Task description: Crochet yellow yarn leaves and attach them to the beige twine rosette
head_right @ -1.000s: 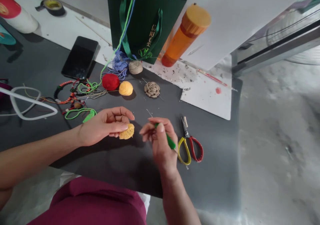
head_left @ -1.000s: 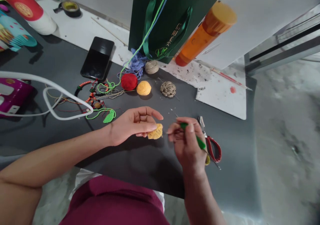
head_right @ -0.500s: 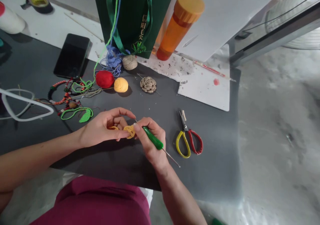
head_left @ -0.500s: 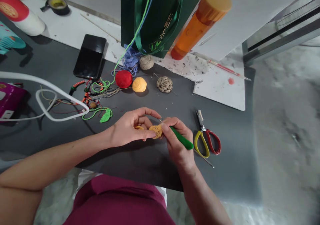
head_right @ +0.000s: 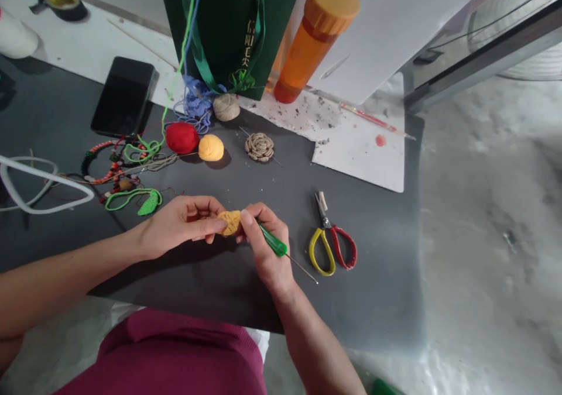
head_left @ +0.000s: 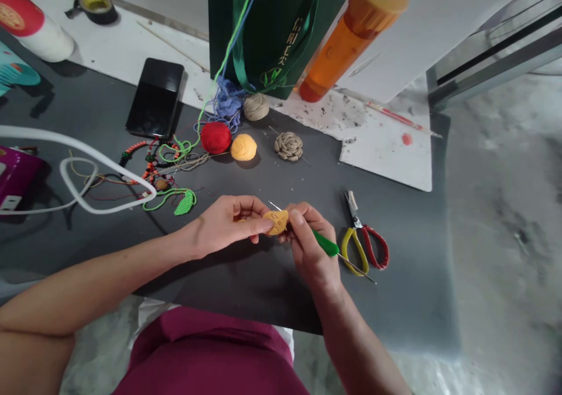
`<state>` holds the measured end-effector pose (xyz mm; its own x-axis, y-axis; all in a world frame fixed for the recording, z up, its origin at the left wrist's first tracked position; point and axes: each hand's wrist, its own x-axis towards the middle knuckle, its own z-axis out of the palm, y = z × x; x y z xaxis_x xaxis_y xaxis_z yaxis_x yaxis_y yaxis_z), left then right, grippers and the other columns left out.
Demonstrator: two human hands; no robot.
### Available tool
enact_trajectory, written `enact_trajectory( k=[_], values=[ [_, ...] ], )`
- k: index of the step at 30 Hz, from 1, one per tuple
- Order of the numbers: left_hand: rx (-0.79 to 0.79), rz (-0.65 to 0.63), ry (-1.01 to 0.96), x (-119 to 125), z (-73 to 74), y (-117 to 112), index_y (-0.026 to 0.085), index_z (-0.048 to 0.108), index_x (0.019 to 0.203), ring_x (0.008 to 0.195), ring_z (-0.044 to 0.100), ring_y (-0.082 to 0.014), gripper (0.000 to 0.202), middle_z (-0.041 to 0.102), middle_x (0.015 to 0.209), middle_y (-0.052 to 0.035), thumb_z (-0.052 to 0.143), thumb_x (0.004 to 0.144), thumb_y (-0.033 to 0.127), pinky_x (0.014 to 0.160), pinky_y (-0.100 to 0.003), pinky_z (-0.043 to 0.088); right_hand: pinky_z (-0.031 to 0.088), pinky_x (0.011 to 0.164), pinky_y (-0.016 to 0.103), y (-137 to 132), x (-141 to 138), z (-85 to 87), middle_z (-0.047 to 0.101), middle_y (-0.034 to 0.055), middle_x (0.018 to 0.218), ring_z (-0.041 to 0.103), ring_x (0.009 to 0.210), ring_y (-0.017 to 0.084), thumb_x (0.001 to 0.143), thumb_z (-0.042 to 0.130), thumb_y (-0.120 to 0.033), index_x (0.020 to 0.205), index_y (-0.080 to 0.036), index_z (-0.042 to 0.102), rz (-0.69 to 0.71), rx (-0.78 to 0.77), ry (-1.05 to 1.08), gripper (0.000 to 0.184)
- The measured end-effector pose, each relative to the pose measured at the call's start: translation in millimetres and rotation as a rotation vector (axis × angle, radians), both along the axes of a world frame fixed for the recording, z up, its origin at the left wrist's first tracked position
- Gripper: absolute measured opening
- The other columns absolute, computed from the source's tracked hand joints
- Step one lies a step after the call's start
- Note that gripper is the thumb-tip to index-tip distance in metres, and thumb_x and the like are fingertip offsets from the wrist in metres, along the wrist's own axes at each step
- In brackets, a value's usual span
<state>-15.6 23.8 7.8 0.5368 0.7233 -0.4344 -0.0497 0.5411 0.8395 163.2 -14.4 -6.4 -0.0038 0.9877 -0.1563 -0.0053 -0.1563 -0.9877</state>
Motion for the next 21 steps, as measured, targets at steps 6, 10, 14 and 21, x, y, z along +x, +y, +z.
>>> enact_trajectory(
  k=[6, 10, 14, 21],
  values=[
    [0.007, -0.01, -0.033, 0, 0.1, -1, 0.014, 0.064, 0.086, 0.063, 0.056, -0.0083, 0.02, 0.067, 0.075, 0.0001, 0.077, 0.079, 0.028, 0.064, -0.024, 0.045, 0.042, 0.055, 0.025, 1, 2, 1.1, 0.062, -0.0032, 0.06, 0.052, 0.054, 0.01, 0.087, 0.072, -0.043, 0.072, -0.021, 0.063, 0.042, -0.055, 0.014, 0.028],
    [0.126, 0.086, 0.005, 1, 0.6, -8, 0.019, 0.057, 0.116, 0.067, 0.058, -0.0097, 0.046, 0.068, 0.084, 0.0016, 0.079, 0.076, 0.024, 0.063, -0.024, 0.044, 0.041, 0.055, 0.026, -1, -1, 1.8, 0.06, -0.0033, 0.057, 0.051, 0.053, 0.011, 0.087, 0.07, -0.042, 0.068, -0.021, 0.061, -0.026, -0.051, -0.073, 0.03],
    [0.337, 0.092, 0.084, 1, -3.0, -15, 0.022, 0.057, 0.122, 0.068, 0.056, -0.01, 0.052, 0.067, 0.087, 0.0009, 0.082, 0.077, 0.031, 0.062, -0.023, 0.042, 0.042, 0.054, 0.026, -3, -7, 1.1, 0.059, -0.0032, 0.058, 0.051, 0.055, 0.011, 0.084, 0.071, -0.04, 0.066, -0.022, 0.061, -0.123, 0.013, -0.174, 0.028],
    [0.398, 0.13, 0.09, 1, -5.8, -16, 0.021, 0.065, 0.097, 0.075, 0.064, -0.0124, 0.02, 0.07, 0.089, -0.0015, 0.074, 0.087, 0.036, 0.071, -0.025, 0.05, 0.043, 0.052, 0.025, -4, -14, 2.3, 0.059, -0.0031, 0.056, 0.051, 0.053, 0.011, 0.083, 0.073, -0.038, 0.062, -0.022, 0.06, -0.106, 0.061, -0.195, 0.029]
  ],
)
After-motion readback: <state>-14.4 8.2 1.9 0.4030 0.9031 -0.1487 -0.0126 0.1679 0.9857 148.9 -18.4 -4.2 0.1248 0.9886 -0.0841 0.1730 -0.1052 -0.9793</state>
